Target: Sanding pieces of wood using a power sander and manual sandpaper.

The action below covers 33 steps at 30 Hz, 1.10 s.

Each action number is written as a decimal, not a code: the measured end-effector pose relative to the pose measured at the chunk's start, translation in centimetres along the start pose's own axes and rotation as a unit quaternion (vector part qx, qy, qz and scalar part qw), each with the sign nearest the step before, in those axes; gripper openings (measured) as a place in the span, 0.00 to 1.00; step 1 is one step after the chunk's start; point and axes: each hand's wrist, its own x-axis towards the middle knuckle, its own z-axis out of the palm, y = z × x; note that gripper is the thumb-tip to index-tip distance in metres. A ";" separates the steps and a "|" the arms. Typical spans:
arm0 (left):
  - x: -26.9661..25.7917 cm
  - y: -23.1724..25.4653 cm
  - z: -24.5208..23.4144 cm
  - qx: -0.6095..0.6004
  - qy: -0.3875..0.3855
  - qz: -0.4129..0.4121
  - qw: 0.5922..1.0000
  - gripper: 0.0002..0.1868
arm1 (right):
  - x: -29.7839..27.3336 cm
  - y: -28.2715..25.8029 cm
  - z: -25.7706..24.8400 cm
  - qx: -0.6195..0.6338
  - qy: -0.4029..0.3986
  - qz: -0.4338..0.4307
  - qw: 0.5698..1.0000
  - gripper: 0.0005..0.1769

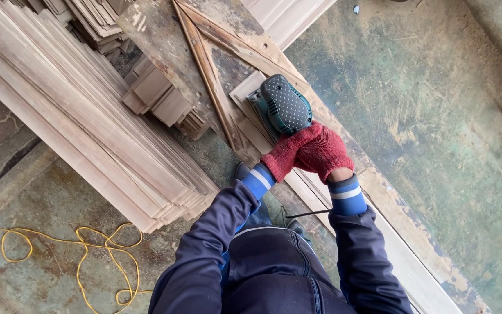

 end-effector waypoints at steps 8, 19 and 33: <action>-1.3 -14.5 5.8 0.016 0.001 -0.027 1.000 0.42 | -6.1 13.9 1.8 0.012 0.018 0.014 1.000 0.29; -11.4 -32.8 17.6 0.101 0.002 -0.070 0.992 0.50 | -21.3 32.1 0.4 0.093 -0.011 0.070 0.993 0.28; -22.1 -39.1 27.0 0.379 -0.217 -0.274 0.857 0.71 | -30.7 49.7 7.7 0.116 -0.026 0.227 0.967 0.24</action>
